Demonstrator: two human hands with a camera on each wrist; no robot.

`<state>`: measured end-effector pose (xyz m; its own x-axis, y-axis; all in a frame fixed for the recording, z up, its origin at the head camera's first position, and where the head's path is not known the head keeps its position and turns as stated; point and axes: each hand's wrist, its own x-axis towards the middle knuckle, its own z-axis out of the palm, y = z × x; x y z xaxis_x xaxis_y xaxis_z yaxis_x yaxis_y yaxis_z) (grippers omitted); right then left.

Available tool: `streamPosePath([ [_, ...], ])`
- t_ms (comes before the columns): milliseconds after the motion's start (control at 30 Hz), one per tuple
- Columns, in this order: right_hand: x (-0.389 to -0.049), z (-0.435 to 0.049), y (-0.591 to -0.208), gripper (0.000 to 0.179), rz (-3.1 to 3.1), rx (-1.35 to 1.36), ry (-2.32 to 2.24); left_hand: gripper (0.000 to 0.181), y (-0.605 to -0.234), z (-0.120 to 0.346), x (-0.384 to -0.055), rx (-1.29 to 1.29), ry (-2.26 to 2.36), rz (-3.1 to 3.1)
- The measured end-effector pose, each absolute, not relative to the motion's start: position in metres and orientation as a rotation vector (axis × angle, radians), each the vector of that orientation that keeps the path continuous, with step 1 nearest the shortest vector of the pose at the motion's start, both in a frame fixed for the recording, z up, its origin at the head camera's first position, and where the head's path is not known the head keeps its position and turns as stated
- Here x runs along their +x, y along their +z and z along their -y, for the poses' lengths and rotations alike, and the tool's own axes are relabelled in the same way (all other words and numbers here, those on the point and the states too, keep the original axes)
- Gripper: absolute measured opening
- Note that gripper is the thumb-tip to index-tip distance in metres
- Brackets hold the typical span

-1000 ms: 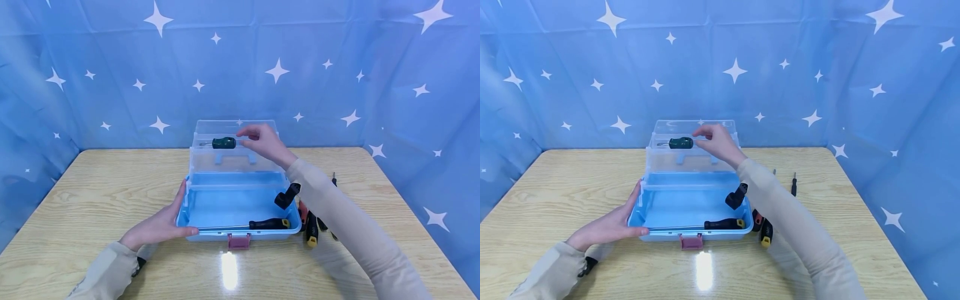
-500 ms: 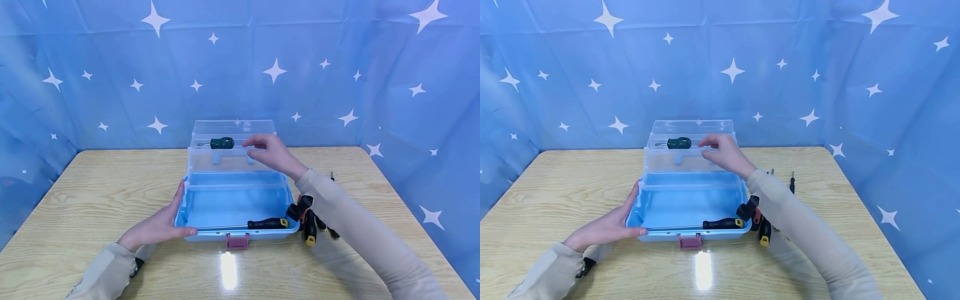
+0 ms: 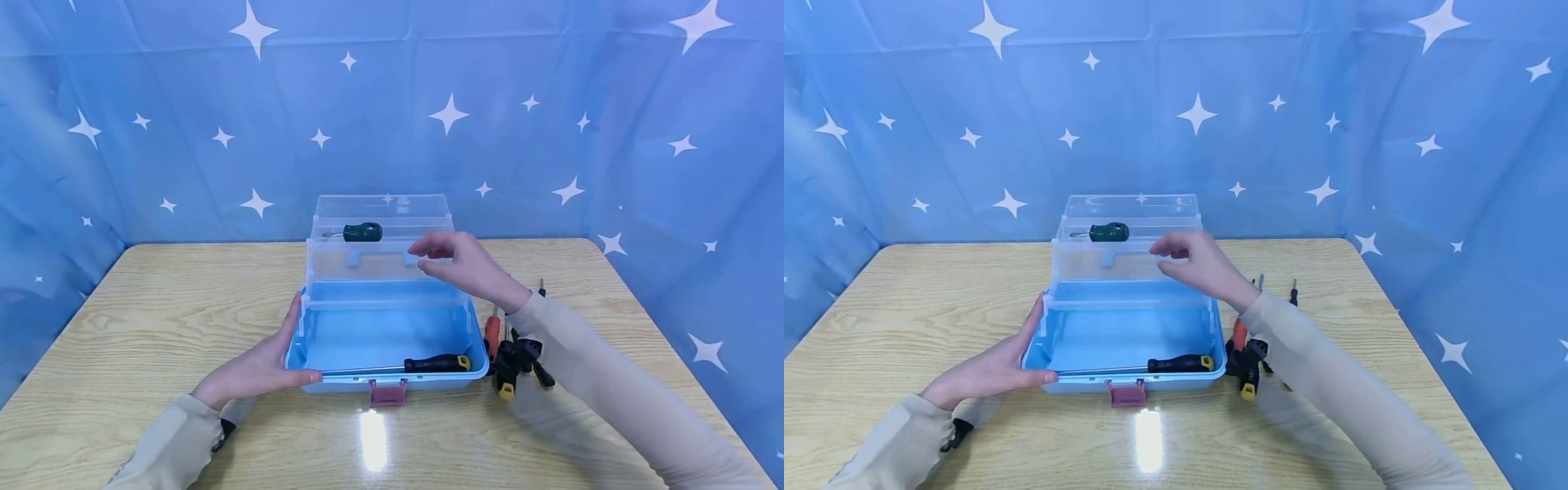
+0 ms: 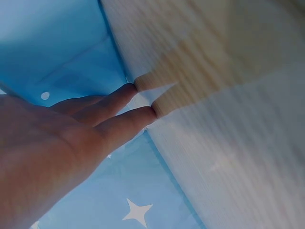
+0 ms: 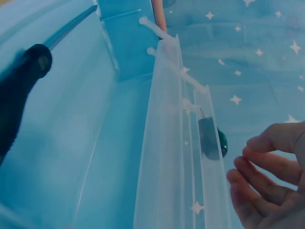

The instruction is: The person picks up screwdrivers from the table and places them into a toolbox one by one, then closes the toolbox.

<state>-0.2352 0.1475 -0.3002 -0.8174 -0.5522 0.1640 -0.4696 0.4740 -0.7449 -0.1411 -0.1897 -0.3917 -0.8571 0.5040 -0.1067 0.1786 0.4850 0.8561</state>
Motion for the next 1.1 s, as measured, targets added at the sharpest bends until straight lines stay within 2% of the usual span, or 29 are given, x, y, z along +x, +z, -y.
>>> streamPosePath([
  [1100, -0.209, -0.212, -0.317, 0.02, -2.794, -0.805, -1.168, 0.12, -0.39, 0.19, -0.14, 0.551, 1.286, -2.403],
])
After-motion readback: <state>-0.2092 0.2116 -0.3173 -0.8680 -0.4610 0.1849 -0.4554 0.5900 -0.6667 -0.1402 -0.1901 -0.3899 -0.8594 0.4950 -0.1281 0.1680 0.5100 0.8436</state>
